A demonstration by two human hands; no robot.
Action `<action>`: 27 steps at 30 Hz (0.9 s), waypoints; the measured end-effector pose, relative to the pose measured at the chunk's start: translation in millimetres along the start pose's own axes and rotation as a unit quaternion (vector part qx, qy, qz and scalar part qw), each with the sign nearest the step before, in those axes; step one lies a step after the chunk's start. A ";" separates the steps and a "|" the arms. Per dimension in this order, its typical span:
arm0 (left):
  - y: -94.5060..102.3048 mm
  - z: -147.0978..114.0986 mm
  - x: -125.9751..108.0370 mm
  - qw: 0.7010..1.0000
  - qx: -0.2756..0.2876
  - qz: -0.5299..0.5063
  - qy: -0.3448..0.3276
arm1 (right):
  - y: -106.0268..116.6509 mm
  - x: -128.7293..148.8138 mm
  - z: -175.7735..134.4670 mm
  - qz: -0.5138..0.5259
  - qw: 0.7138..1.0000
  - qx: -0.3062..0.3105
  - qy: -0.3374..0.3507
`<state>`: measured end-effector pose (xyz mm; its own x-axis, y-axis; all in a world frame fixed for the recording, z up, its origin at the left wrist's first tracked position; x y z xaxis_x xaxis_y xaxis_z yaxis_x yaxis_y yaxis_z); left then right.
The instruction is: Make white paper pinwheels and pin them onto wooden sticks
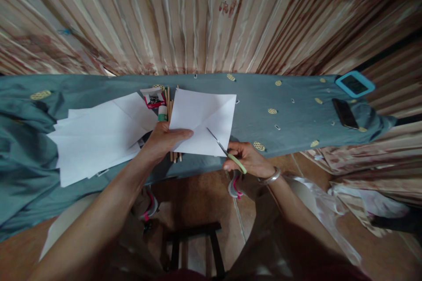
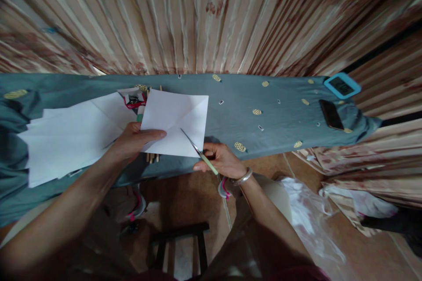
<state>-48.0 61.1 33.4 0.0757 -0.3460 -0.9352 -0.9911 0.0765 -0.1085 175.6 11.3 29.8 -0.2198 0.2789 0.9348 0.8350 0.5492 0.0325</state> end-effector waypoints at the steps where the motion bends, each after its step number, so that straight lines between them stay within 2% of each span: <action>1: 0.0 0.2 0.2 1.000 0.002 0.003 -0.002 | 0.0 0.5 -0.1 0.001 1.000 -0.002 -0.001; 21: -1.1 -0.2 -0.2 1.000 -0.012 0.006 0.007 | 1.4 -3.6 0.3 -0.007 1.000 0.001 -0.002; 24: 1.2 1.1 0.9 1.000 -0.019 0.007 0.007 | 0.2 -1.1 0.0 -0.027 0.999 0.023 0.018; 27: 7.1 2.5 -1.6 0.999 -0.041 0.000 -0.001 | 3.2 -2.2 -2.0 -0.037 0.997 0.062 0.003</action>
<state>-54.9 64.5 33.3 0.0759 -0.3450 -0.9355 -0.9967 0.0004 -0.0810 179.7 10.8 28.6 -0.2746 0.2304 0.9335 0.7485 0.6606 0.0572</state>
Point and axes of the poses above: each hand's wrist, its own z-axis towards the middle knuckle, its own y-axis out of the back of the hand, x = y × z, the point moved 3 cm from there along z, towards the middle knuckle, and after that the axes turned 1 degree about x, right-handed, at the moved point
